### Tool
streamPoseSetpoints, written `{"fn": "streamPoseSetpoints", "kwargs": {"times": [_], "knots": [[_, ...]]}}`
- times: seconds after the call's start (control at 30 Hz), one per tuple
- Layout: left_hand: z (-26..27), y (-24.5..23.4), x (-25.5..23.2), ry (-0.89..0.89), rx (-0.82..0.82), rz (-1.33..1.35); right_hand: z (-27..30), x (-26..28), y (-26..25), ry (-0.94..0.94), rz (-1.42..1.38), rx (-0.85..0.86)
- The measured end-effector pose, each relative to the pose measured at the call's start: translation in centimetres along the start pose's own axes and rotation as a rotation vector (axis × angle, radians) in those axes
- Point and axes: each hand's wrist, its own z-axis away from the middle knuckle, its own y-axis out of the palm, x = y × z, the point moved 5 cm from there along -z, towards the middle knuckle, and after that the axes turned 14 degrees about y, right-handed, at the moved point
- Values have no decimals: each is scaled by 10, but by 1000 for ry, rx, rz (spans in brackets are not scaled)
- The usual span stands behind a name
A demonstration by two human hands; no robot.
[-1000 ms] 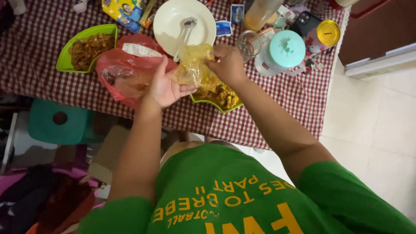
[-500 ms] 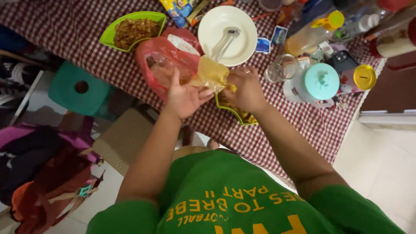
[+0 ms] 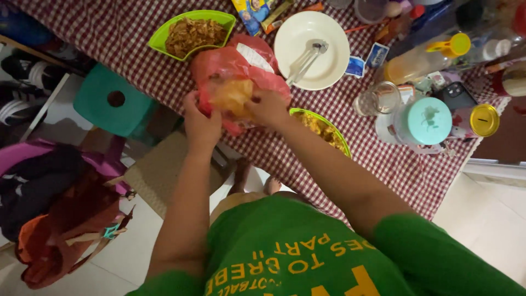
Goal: The person empties food from plastic bags into several small bowls and plates on a table, including pouring liquid and solids, and handles a clear container of food by hand.
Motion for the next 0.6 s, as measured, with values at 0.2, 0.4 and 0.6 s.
{"fn": "streamPoseSetpoints", "kwargs": {"times": [0.2,0.4,0.6], "knots": [[-15,-11,-19,90,10,265,-73,-40,38,-613,1044,-936],[-27,-8,-25,216,59,239,-68,2,-6,-136,827,-451],[-38,-14,-39,140,115,223,6,76,-4,-158,812,-138]]}}
